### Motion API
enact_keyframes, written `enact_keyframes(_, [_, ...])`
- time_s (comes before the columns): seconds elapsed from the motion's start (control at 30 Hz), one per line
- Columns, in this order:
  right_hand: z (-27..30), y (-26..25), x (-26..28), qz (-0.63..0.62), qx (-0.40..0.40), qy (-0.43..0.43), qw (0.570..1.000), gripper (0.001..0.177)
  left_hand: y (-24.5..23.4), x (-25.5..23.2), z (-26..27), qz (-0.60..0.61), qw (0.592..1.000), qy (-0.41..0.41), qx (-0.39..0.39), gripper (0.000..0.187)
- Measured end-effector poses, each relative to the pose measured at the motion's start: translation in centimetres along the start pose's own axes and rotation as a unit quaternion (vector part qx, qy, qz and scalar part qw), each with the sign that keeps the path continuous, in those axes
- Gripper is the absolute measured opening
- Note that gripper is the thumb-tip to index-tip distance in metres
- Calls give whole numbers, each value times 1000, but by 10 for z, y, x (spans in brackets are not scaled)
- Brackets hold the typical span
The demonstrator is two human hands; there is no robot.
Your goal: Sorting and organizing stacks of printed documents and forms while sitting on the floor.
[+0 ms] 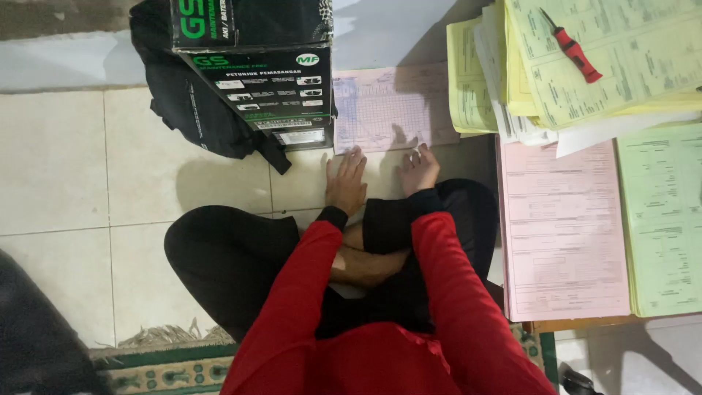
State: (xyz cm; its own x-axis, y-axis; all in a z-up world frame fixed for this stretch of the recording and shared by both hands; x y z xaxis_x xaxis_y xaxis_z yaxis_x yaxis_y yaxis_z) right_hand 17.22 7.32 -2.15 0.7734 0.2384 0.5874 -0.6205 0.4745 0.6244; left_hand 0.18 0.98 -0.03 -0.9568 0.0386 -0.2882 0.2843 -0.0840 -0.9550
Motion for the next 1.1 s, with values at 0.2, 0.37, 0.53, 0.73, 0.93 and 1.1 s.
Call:
enact_keyframes(0.2, [68, 19, 11, 206, 115, -34, 971, 57, -2, 4, 2, 37, 999, -25, 17, 62])
enact_keyframes(0.37, [113, -11, 2, 342, 200, -147, 906, 74, -12, -2, 2, 47, 996, -50, 51, 63])
enact_keyframes(0.53, [208, 7, 55, 384, 260, -135, 876, 71, -2, 3, -4, 40, 995, -61, 75, 66])
enact_keyframes(0.73, [297, 14, 169, 385, 344, -207, 831, 59, -3, 1, -10, 93, 985, -103, 98, 80])
enact_keyframes(0.93, [303, -38, 267, 710, 156, -442, 526, 33, -17, -9, -1, 157, 980, -65, -102, 69])
enact_keyframes(1.1, [294, -107, 315, 816, 8, -439, 376, 38, -14, -17, 16, 235, 969, -20, -71, 51])
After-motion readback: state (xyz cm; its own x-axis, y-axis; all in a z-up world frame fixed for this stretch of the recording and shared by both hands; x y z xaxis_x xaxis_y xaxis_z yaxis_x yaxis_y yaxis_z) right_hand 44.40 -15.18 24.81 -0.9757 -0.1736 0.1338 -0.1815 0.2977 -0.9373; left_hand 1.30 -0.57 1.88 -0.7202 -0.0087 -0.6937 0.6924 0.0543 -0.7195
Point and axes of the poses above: each hand's wrist, its own z-axis away from the middle knuckle, its own y-axis out of the palm, x = y × z, the point moved 1 cm from there along -z, towards the middle knuckle, and after that the axes turned 7 degrees about -y, right-handed, at the moved point
